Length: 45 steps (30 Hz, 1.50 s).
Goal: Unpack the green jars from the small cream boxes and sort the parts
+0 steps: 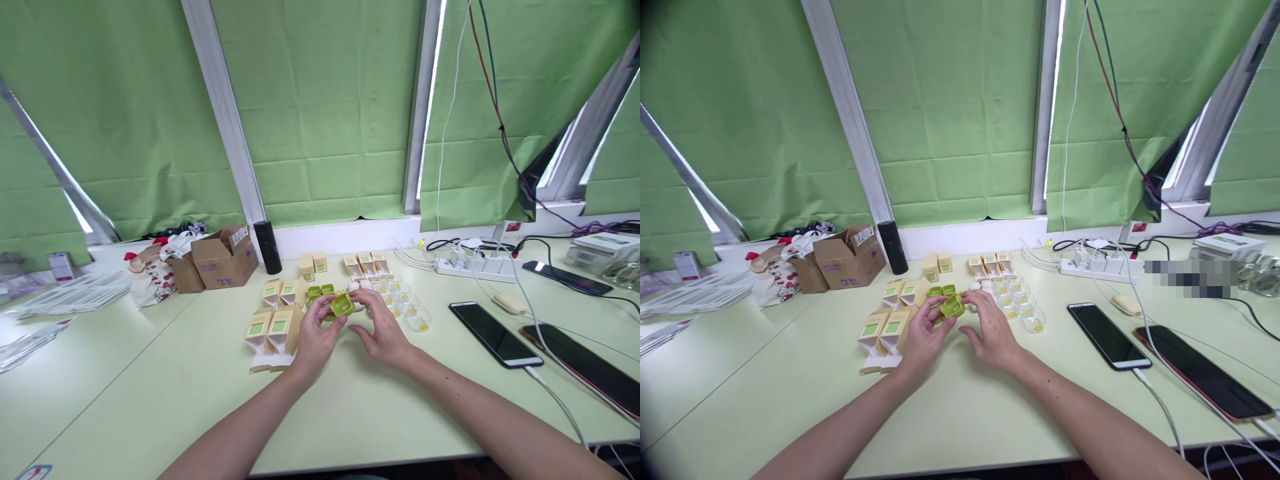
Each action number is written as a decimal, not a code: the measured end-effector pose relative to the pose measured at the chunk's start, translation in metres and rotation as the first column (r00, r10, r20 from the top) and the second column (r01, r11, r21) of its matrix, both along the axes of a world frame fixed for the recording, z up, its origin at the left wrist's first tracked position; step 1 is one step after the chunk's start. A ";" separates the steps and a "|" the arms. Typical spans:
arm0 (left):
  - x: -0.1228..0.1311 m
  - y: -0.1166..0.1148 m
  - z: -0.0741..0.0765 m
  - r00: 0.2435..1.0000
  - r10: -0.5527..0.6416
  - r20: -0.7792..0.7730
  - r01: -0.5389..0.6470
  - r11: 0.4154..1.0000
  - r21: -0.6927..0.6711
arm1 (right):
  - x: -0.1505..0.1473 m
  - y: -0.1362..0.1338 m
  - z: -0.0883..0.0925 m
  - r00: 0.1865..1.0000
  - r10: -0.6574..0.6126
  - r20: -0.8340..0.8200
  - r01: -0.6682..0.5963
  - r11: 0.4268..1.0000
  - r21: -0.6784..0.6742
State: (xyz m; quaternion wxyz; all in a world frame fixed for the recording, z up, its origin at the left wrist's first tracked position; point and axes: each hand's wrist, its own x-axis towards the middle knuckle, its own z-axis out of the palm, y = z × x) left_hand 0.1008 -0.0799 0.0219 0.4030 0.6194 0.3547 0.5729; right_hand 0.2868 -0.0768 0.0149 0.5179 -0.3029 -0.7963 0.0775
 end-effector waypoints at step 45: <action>0.002 -0.006 0.001 0.983 -0.037 -0.179 0.033 0.999 -0.024 | -0.001 -0.004 0.004 0.996 0.029 -0.087 -0.039 0.994 -0.105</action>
